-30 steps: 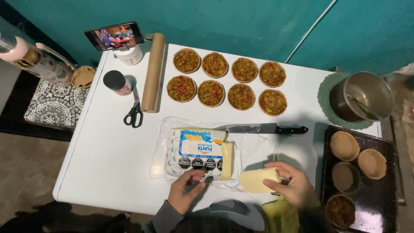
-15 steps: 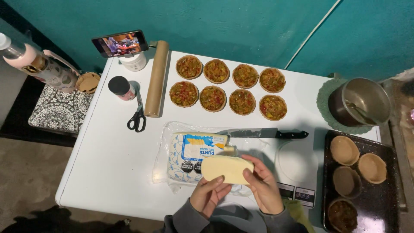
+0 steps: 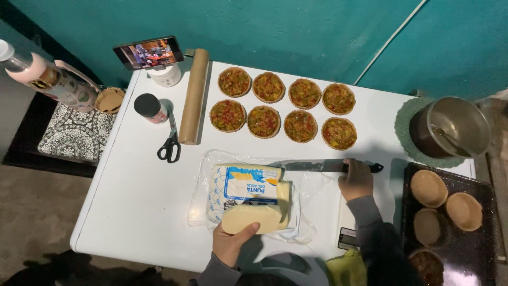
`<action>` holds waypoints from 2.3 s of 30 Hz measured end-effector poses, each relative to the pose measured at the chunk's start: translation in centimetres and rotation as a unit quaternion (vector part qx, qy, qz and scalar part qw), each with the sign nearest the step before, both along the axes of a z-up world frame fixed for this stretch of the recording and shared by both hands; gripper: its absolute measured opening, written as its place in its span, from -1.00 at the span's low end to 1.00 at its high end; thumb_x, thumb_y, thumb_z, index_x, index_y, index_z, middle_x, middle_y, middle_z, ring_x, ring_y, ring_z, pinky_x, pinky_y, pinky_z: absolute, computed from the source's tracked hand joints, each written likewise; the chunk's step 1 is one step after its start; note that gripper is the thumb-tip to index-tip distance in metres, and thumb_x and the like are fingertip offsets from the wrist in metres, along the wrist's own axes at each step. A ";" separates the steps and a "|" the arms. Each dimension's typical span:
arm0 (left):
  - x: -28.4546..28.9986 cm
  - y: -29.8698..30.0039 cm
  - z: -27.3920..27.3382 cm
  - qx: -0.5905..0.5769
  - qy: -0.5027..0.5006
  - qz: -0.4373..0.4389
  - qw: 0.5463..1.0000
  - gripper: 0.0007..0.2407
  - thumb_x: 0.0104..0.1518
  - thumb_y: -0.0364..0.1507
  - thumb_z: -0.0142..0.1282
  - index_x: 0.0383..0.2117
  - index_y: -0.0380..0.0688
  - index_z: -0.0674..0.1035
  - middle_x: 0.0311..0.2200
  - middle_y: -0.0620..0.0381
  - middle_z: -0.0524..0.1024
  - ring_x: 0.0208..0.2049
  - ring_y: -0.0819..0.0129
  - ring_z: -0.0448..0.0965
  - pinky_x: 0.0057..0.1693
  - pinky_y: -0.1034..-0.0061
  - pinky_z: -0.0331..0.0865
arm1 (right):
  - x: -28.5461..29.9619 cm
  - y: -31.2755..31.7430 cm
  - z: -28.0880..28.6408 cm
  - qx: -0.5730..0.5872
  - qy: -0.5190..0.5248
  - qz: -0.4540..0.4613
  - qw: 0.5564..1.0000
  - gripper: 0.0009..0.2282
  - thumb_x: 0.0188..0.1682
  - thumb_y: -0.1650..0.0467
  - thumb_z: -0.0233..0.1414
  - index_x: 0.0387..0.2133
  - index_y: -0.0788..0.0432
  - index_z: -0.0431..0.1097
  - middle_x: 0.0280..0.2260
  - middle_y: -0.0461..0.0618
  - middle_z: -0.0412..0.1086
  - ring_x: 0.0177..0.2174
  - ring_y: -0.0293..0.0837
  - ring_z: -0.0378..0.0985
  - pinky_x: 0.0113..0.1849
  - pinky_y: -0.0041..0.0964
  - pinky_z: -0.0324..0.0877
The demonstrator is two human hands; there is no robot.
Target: Slice pieces of cheese and place them onto the tops of prepared mini tarts.
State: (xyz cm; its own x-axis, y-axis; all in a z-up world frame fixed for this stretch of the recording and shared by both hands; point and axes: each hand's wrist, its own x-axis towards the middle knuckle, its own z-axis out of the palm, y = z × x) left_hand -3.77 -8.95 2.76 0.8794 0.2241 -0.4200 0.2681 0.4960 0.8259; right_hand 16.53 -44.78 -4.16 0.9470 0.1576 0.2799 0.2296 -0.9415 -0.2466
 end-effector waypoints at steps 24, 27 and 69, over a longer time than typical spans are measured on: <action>-2.1 4.6 -2.4 -0.107 0.164 0.149 0.969 -0.64 -0.05 -0.45 0.33 -0.08 -0.12 0.58 -0.30 0.17 0.62 -0.37 0.43 0.53 -0.23 0.54 0.38 | 3.1 -2.5 8.2 -0.152 0.160 0.009 0.975 -0.49 -0.22 0.34 0.17 0.05 0.09 0.24 -0.23 -0.02 0.48 -0.12 0.04 0.52 -0.04 0.05 0.37; -2.4 5.6 -2.8 -0.088 0.193 0.140 0.967 -0.64 -0.06 -0.44 0.33 -0.08 -0.05 0.56 -0.33 0.23 0.58 -0.39 0.46 0.49 -0.29 0.55 0.33 | 2.0 -3.3 10.3 -0.124 0.137 0.049 0.981 -0.44 -0.23 0.36 0.16 0.12 0.12 0.23 -0.24 0.02 0.46 -0.16 0.07 0.52 -0.08 0.05 0.40; 1.5 12.8 -10.0 0.658 0.011 0.071 0.750 -0.63 0.19 -0.22 0.07 0.02 -0.18 0.50 -0.13 -0.24 0.54 -0.18 -0.12 0.57 -0.09 0.18 0.45 | -17.6 0.8 -3.9 0.793 0.419 -0.100 0.431 -0.82 -0.01 0.39 0.16 -0.19 0.21 0.45 -0.37 -0.11 0.45 -0.61 -0.35 0.24 -0.63 -0.45 0.12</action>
State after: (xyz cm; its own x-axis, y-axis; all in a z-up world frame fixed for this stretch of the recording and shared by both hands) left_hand -2.24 3.89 -7.25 0.8035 0.5481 0.2323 0.3107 -0.7189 0.6218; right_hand -1.02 -43.95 -8.02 0.7704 0.2890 -0.5682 -0.6126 0.5824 -0.5344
